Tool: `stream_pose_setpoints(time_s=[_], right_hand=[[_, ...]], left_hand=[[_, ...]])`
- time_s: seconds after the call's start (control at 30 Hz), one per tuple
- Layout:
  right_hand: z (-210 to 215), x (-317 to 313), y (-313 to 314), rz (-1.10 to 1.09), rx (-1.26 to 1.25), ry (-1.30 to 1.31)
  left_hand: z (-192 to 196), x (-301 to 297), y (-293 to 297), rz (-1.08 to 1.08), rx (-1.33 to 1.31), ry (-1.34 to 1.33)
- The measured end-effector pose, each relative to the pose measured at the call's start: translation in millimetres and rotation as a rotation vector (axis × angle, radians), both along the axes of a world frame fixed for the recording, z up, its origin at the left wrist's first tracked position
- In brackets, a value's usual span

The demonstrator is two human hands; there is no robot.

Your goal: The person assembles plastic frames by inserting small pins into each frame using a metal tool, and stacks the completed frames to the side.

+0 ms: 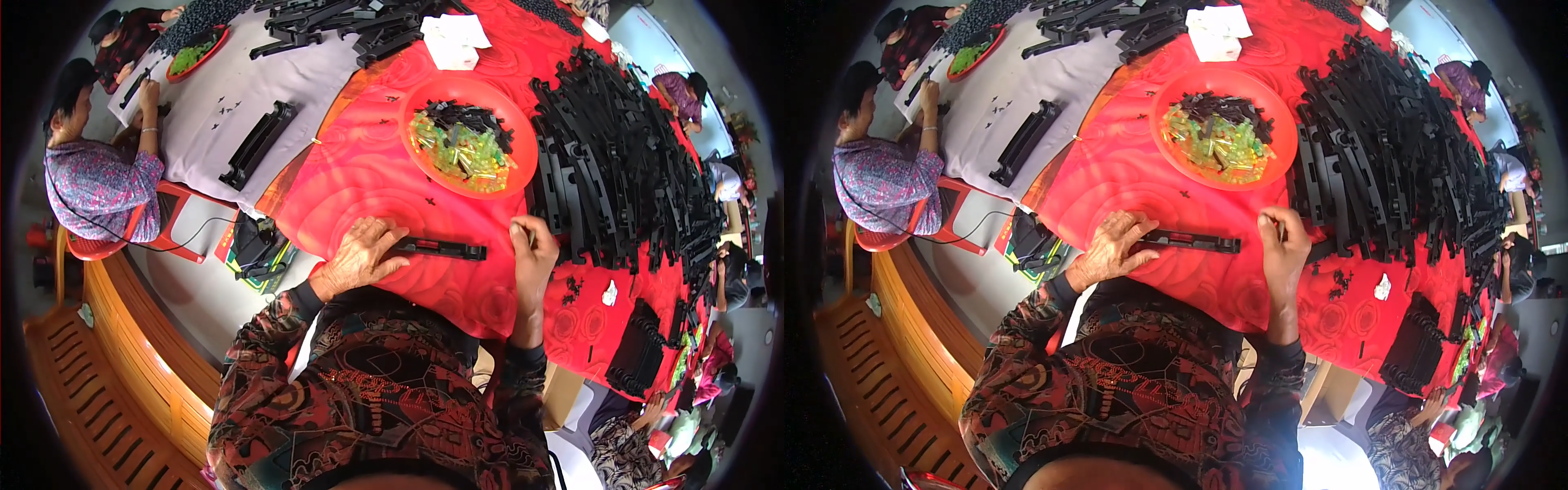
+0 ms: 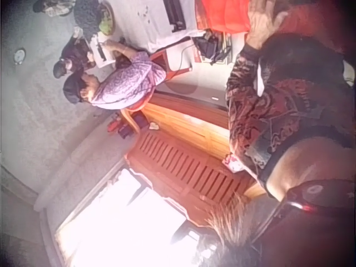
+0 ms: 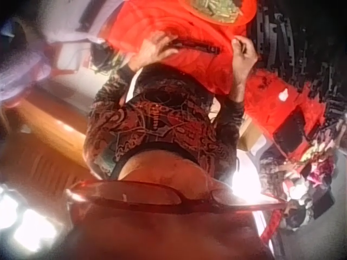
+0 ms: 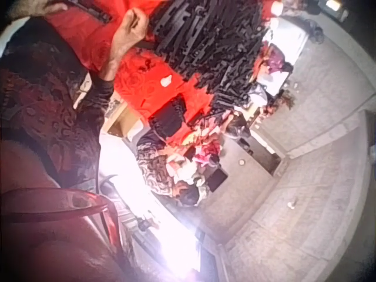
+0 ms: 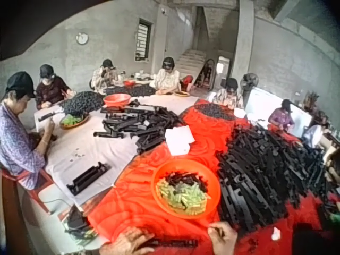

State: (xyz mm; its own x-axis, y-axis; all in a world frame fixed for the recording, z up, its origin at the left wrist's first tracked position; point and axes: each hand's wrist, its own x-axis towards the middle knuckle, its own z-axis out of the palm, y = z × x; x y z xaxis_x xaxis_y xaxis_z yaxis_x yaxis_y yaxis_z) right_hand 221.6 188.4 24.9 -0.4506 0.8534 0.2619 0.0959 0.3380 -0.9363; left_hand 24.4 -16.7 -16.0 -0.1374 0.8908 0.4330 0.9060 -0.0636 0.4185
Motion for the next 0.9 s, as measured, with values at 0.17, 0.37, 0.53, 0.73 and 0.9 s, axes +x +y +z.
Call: stream_pose_setpoints(time_s=[0.17, 0.37, 0.53, 0.73, 0.9], right_hand=[[26, -51, 29, 0.147, 0.230, -0.259], [19, -112, 62, 0.290, 0.524, -0.725], [10, -130, 64, 0.352, 0.594, -0.803], [16, -136, 52, 0.490, 0.478, -0.733], [15, -147, 47, 0.544, 0.514, -0.816]], left_hand=[[-21, 7, 1, 0.046, 0.016, -0.088], [-22, 11, 1, 0.094, 0.053, -0.029], [-22, 10, 0, 0.062, 0.072, -0.077], [-20, 10, -1, 0.055, 0.079, -0.054], [-19, 12, -2, 0.074, 0.080, -0.046]])
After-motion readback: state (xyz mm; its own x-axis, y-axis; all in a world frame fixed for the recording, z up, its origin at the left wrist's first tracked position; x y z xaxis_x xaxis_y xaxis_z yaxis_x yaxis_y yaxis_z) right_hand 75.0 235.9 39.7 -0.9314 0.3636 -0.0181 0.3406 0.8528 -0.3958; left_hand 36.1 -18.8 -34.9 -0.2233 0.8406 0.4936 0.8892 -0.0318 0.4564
